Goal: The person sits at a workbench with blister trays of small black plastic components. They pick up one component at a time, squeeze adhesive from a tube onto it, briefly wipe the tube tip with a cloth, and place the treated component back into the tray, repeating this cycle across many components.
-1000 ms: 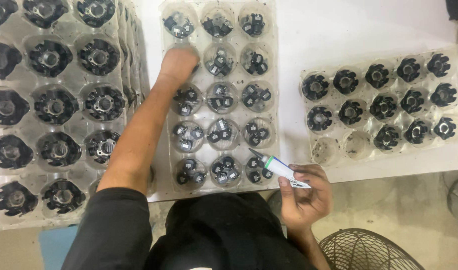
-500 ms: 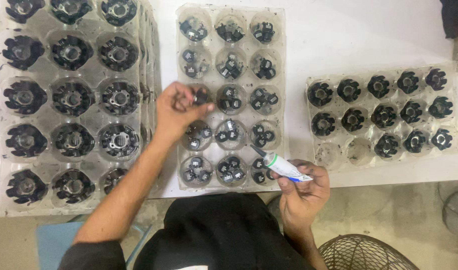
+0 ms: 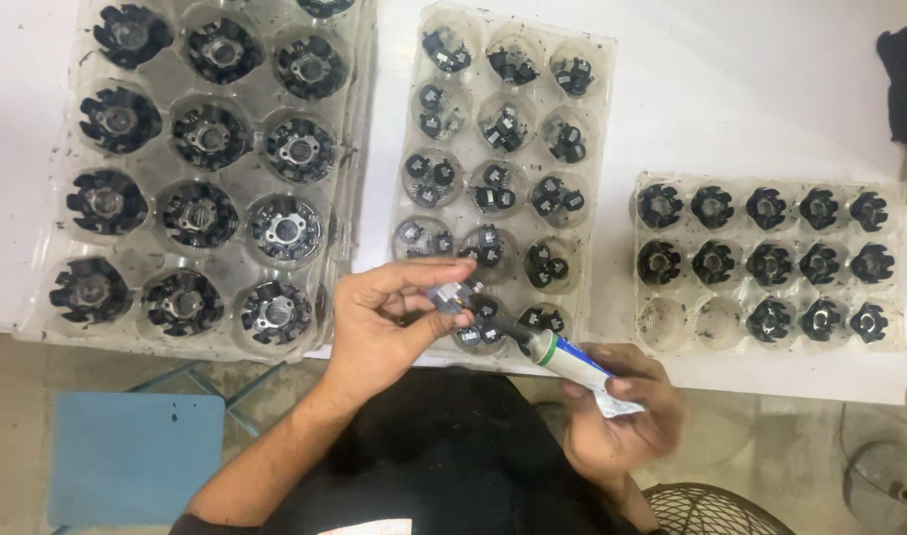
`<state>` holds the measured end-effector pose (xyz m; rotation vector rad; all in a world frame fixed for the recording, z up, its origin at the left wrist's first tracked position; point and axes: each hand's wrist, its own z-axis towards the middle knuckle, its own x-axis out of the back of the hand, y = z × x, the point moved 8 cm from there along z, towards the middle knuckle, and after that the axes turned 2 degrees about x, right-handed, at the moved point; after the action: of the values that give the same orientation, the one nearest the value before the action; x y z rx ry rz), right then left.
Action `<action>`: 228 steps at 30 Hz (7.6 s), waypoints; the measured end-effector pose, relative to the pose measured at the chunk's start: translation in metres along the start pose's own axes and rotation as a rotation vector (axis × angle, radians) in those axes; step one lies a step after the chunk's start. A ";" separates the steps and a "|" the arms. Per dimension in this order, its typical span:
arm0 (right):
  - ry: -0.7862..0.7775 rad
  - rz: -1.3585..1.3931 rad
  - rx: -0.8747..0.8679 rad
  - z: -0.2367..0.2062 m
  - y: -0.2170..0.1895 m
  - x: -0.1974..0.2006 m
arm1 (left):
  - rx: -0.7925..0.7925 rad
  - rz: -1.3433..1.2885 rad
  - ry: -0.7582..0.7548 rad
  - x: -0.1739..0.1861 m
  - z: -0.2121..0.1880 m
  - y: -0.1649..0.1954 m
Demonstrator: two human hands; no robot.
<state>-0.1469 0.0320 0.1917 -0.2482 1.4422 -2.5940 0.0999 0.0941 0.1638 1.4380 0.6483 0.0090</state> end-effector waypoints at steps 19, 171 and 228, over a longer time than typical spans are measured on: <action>-0.100 -0.242 0.338 -0.001 -0.046 -0.022 | 0.034 0.005 -0.021 -0.017 -0.028 0.006; -0.182 -0.161 0.390 0.015 -0.009 0.044 | 0.130 0.022 -0.143 -0.078 0.007 -0.017; 0.225 -0.268 0.191 0.003 0.006 0.077 | 0.232 0.479 0.183 0.056 0.143 -0.212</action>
<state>-0.2208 0.0091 0.1935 -0.1352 1.2896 -3.0403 0.1271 -0.0492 -0.0535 1.8047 0.4485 0.4576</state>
